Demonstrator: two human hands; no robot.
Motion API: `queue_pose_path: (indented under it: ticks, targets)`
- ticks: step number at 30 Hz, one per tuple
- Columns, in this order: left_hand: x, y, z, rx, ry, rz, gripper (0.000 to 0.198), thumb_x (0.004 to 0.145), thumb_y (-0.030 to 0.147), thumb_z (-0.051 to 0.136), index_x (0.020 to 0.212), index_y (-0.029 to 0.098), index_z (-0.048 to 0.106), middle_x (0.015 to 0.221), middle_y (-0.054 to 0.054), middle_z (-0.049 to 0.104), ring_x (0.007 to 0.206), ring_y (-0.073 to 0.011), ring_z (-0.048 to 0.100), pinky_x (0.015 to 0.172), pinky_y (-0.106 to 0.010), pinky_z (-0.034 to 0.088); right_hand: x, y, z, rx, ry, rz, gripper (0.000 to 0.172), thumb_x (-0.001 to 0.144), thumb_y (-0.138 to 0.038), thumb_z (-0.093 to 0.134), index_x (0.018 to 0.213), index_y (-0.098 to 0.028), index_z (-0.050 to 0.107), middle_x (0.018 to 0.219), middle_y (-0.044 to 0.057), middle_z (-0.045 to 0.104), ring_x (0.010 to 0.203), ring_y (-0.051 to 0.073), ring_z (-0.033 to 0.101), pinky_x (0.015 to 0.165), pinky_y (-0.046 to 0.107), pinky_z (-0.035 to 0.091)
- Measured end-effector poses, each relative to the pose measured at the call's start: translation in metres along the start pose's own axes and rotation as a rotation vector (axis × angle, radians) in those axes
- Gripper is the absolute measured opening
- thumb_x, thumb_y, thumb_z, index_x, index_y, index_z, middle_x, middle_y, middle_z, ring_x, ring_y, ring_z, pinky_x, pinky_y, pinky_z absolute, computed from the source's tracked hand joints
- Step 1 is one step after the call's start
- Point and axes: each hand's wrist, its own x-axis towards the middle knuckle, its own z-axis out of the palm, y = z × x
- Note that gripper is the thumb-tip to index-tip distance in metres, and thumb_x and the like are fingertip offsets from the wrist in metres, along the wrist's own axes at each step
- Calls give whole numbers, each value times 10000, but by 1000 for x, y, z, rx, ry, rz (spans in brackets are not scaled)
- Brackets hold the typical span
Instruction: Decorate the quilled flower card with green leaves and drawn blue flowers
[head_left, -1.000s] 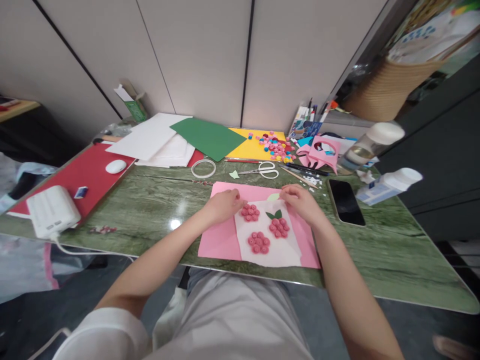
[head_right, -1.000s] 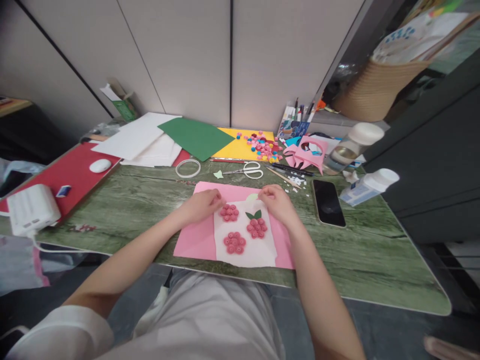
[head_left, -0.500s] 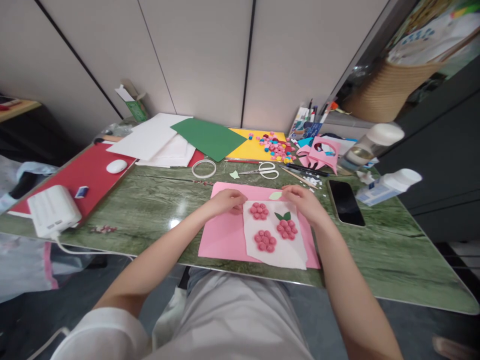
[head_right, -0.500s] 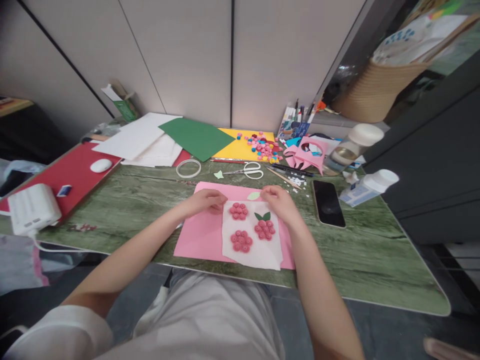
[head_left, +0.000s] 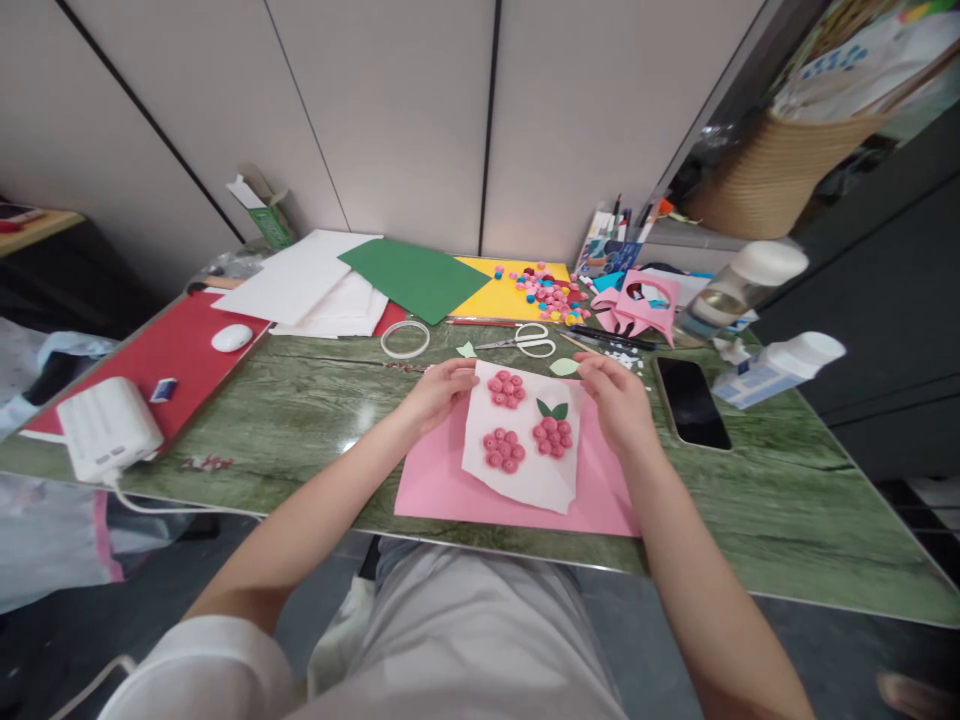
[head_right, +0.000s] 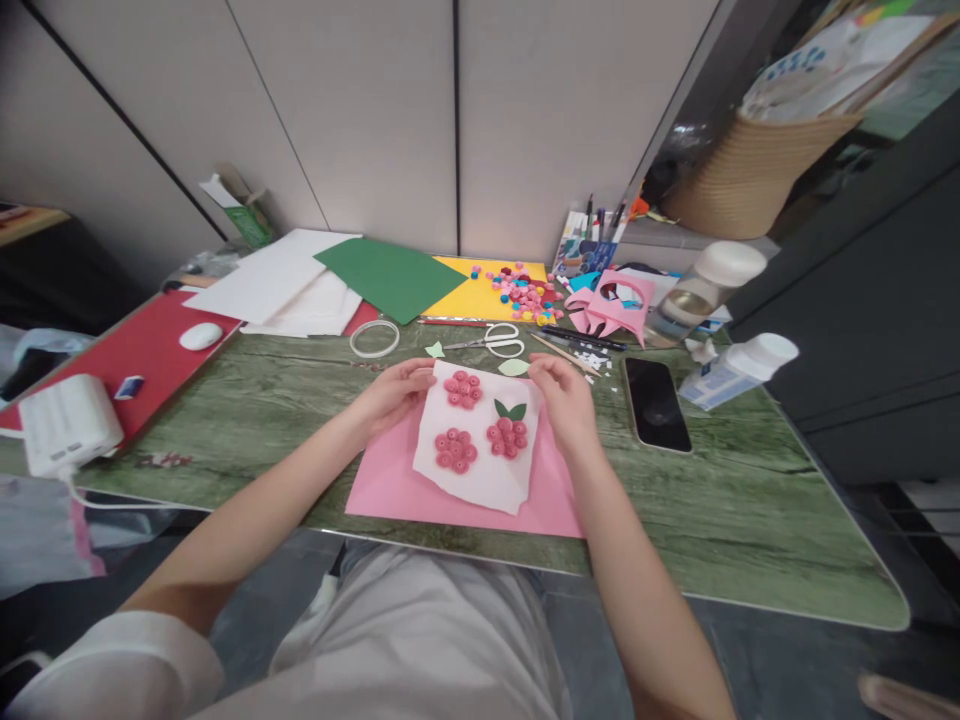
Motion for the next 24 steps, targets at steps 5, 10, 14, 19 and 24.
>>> queue_pose_path:
  ticks: [5, 10, 14, 19, 24]
  targets:
    - [-2, -3, 3, -66, 25, -43, 249, 645, 98, 670, 890, 135, 651, 796, -51, 656, 669, -112, 594, 635, -230, 469, -7, -10, 2, -238, 33, -237, 69, 723, -225, 550, 666, -202, 581, 937, 42, 632, 967, 209, 556, 846, 370, 410]
    - [-6, -3, 8, -101, 28, -31, 233, 653, 83, 650, 877, 144, 636, 796, -32, 647, 659, -93, 586, 614, -207, 457, -13, -16, 5, -421, -8, -335, 83, 706, -176, 544, 630, -207, 556, 873, 36, 630, 877, 197, 566, 802, 358, 416]
    - [-8, -3, 9, -86, 26, -1, 226, 670, 98, 642, 891, 144, 629, 833, -35, 654, 702, -100, 603, 639, -204, 458, -17, -19, 7, -437, -24, -375, 101, 697, -162, 551, 609, -209, 545, 860, 30, 632, 866, 196, 570, 812, 355, 413]
    - [-10, 0, 9, -60, 26, 18, 247, 691, 112, 638, 936, 142, 629, 828, -39, 665, 722, -111, 615, 667, -213, 467, -18, -20, 8, -498, 34, -454, 92, 687, -161, 580, 612, -211, 564, 858, 23, 638, 871, 202, 563, 833, 374, 406]
    - [-10, 1, 10, -61, 27, 19, 254, 692, 113, 642, 944, 144, 633, 818, -36, 669, 712, -111, 615, 670, -218, 468, -19, -18, 10, -535, 52, -487, 94, 687, -159, 593, 612, -208, 564, 857, 23, 640, 877, 205, 557, 843, 385, 398]
